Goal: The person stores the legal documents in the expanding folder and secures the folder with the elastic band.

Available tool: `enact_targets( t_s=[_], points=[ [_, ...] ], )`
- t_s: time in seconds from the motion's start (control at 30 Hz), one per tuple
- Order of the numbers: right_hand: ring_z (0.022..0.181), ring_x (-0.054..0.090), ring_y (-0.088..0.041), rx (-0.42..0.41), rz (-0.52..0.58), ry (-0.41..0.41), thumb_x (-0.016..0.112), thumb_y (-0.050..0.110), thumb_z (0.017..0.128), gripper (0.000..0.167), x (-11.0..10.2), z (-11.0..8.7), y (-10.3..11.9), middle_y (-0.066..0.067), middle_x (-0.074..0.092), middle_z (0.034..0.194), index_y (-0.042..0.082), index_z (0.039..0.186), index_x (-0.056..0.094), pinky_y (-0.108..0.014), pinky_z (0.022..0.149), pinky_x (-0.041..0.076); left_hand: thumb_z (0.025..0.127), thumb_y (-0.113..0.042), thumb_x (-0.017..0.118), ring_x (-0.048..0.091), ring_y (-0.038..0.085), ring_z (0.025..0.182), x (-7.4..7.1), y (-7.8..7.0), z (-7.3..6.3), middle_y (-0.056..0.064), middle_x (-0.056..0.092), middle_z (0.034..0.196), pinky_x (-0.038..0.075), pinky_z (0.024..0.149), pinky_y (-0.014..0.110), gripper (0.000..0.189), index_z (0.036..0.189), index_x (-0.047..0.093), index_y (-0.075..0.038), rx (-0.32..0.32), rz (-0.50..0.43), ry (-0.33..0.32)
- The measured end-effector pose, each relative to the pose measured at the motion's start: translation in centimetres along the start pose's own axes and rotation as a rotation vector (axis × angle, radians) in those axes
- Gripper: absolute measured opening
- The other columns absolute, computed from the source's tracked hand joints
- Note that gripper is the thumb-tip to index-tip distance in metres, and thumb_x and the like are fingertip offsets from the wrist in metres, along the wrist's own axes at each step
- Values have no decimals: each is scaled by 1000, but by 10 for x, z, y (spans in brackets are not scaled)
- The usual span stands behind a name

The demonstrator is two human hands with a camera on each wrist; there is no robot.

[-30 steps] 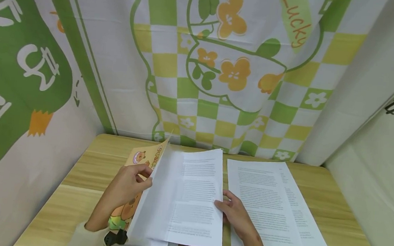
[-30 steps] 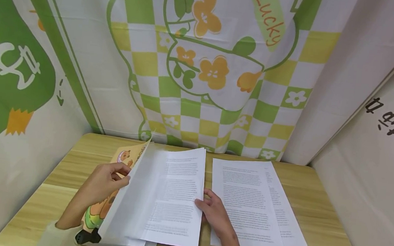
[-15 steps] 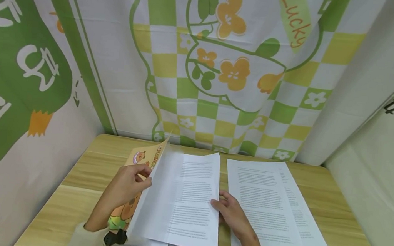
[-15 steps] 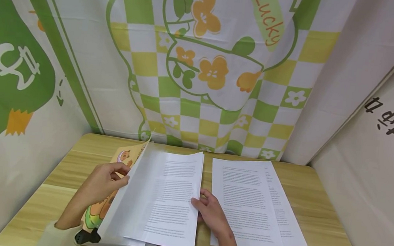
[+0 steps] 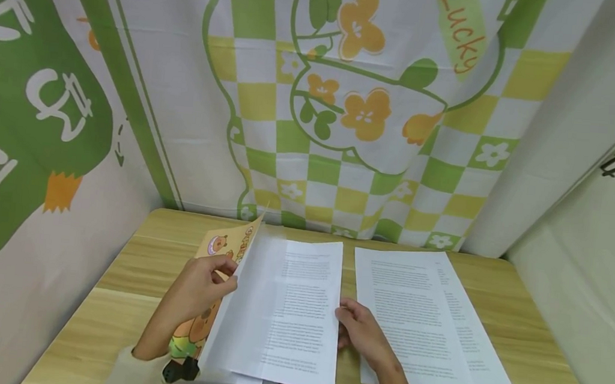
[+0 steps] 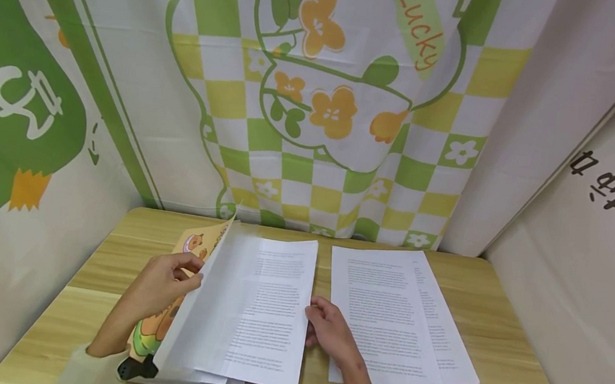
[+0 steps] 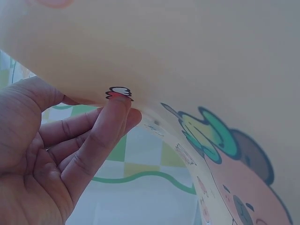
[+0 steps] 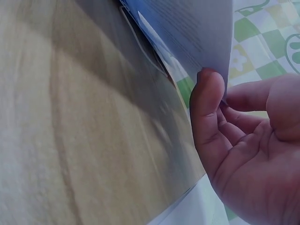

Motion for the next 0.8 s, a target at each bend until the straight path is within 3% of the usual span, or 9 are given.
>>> enact_targets(
  t_s=[0.2,0.37,0.53,0.8],
  points=[
    [64,64,-25,-26,-38,-39,58,8,103,47,-1,3,0,-15,72,97,-11,144,48,-35,53,55,92,-4,66,68,12,72,0,-1,1,10,73,99,55,57,29,11,101,73,-4,-14,-6,1],
    [58,60,-24,-31,-56,-45,61,9,102,50,0,4,1,-12,69,82,-5,148,46,-34,51,54,92,-4,67,69,13,73,1,0,0,12,72,100,55,54,30,10,101,73,-5,-38,-11,8],
    [53,56,-22,-46,-47,-45,61,8,102,49,2,5,2,-11,65,74,-4,147,47,-32,50,52,92,-4,66,69,12,72,2,0,2,8,73,99,55,57,29,11,101,73,-2,-14,1,4],
    [55,57,-20,-36,-49,-42,62,8,101,42,9,8,1,-11,66,74,-3,141,53,-29,51,51,92,-4,66,69,12,72,1,0,1,6,73,98,56,58,29,11,101,73,-2,-8,-7,2]
  ],
)
Point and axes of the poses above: each hand's wrist, its own z-axis towards the middle knuckle, its own x-axis out of the palm, y = z × x, the point moved 1 cm from there along z, towards the middle knuckle
